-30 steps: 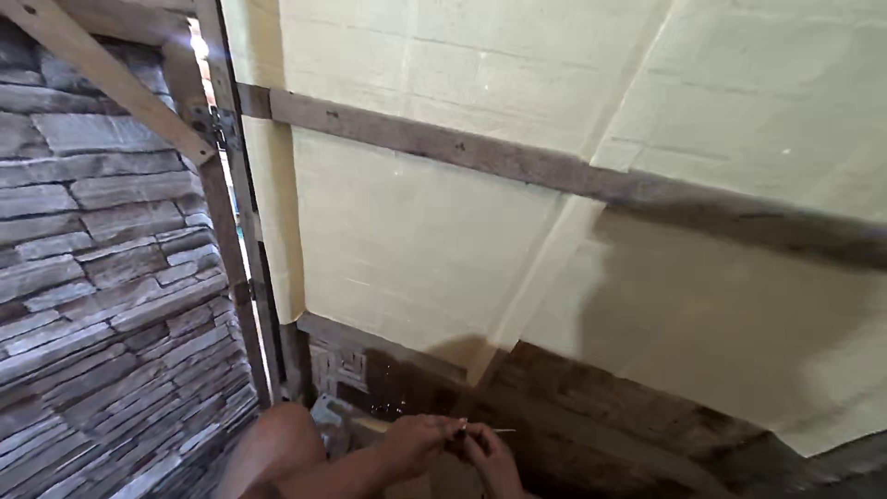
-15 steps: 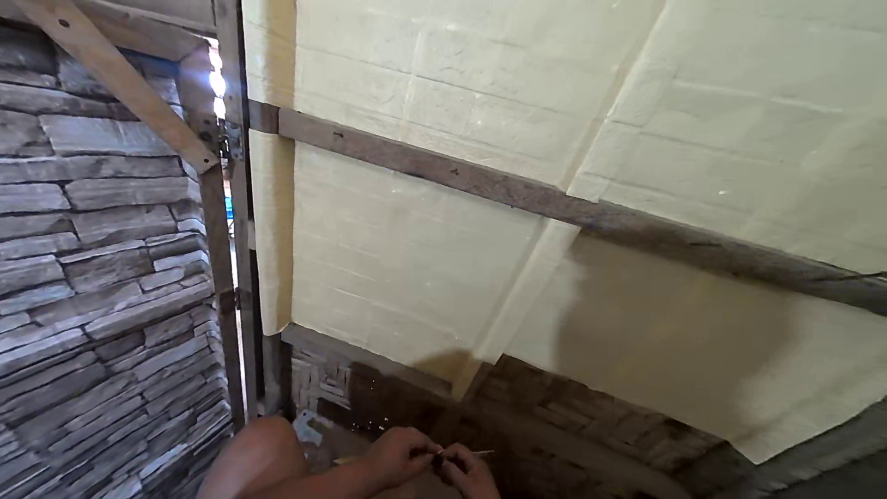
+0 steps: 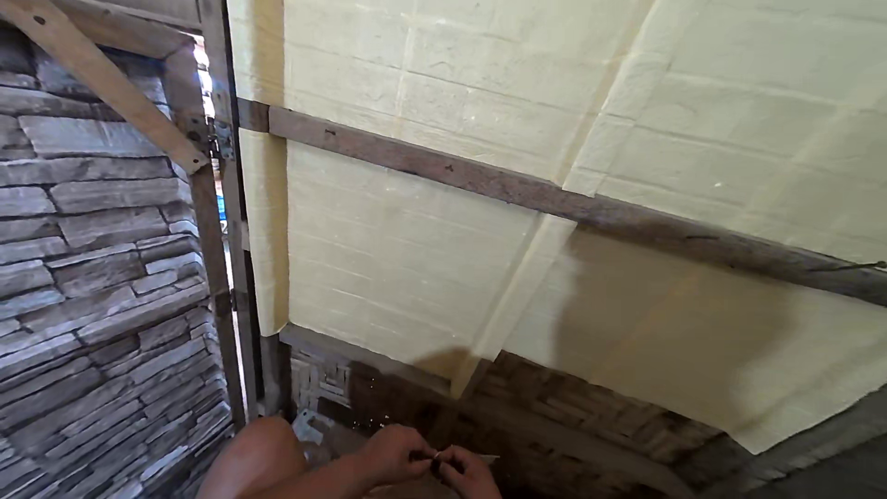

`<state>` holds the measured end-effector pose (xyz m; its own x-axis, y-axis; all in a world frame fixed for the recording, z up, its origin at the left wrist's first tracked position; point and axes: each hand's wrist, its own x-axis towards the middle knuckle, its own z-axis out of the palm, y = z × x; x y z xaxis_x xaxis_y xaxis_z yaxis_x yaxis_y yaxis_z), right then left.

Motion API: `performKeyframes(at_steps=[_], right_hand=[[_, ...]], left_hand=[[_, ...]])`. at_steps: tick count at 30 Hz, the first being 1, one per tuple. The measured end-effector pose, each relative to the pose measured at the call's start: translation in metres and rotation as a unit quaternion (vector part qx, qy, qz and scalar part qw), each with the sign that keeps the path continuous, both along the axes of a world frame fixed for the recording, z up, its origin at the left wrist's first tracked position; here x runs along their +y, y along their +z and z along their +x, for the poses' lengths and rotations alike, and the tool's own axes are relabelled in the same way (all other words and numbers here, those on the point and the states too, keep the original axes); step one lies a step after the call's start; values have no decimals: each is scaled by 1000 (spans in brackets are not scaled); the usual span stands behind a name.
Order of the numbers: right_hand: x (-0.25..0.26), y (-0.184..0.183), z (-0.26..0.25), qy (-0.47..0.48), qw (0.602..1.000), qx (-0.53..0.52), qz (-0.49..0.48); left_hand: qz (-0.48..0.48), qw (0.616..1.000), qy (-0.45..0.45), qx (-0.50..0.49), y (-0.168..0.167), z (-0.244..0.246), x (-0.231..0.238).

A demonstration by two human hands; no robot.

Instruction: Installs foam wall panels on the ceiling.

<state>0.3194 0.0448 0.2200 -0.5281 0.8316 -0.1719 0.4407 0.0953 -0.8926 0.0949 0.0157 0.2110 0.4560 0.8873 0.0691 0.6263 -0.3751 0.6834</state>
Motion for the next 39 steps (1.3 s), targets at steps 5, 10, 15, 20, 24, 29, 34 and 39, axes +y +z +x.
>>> performKeyframes(at_steps=[5, 10, 15, 20, 24, 29, 34, 39], right_hand=[[1, 2, 0, 8, 999, -41, 12], [3, 0, -1, 18, 998, -62, 18], [8, -10, 1, 28, 998, -51, 31], [8, -9, 1, 26, 998, -45, 25], [10, -12, 2, 33, 998, -38, 30], [9, -8, -1, 30, 998, -53, 32], [3, -2, -1, 18, 996, -63, 54], [-4, 5, -7, 24, 996, -62, 55]], left_hand=[[-4, 999, -12, 45, 4, 0, 2], [-2, 999, 1, 52, 4, 1, 1], [19, 999, 6, 49, -6, 0, 2], [18, 999, 10, 41, -4, 1, 0], [18, 999, 16, 23, -6, 1, 0], [11, 1000, 27, -7, -6, 0, 1], [-26, 999, 23, -14, -1, 2, 0], [-24, 999, 28, -11, 3, 0, -4]])
